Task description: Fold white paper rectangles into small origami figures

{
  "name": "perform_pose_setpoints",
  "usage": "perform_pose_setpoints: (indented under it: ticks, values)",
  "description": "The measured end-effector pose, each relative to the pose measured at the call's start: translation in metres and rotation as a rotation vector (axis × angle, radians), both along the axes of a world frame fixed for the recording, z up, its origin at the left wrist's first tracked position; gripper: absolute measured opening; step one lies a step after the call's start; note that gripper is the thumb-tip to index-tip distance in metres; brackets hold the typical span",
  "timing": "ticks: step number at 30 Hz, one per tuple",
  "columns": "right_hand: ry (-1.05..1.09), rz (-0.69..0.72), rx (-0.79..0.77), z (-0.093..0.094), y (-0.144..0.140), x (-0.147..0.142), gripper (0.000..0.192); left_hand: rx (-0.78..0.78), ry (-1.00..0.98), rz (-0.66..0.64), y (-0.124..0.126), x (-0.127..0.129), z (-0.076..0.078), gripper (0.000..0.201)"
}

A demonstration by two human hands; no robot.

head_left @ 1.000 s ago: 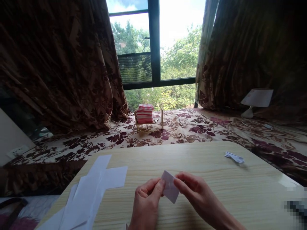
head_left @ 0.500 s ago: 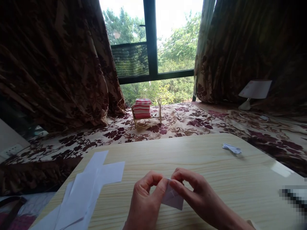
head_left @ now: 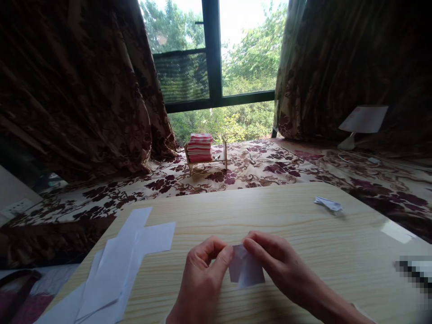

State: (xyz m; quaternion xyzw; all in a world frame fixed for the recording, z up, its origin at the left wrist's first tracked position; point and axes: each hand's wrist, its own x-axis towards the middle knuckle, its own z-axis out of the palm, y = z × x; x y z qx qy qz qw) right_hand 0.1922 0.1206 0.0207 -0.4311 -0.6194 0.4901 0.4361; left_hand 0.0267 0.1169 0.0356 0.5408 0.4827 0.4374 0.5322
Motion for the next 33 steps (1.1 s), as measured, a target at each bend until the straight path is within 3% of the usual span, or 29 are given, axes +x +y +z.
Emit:
perform_pose_setpoints:
  ticks: [4,11,17,27,33]
  values:
    - [0.088,0.005,-0.060,-0.001,0.003,0.004,0.037,-0.018,-0.053,0.051,0.003,0.001,-0.003,0.032]
    - [0.138,-0.055,-0.048,-0.004,0.003,0.004,0.039,-0.041,0.044,-0.175,-0.001,0.004,-0.002,0.041]
    - [0.155,-0.005,-0.041,0.000,0.000,0.000,0.040,0.021,0.035,-0.218,-0.006,0.007,0.000,0.037]
    - [0.189,-0.106,0.027,-0.002,-0.002,-0.005,0.041,0.045,0.087,-0.280,-0.005,0.004,0.005,0.038]
    - [0.244,-0.064,-0.156,-0.003,0.001,-0.004,0.045,0.032,0.120,-0.241,-0.004,0.003,0.001,0.037]
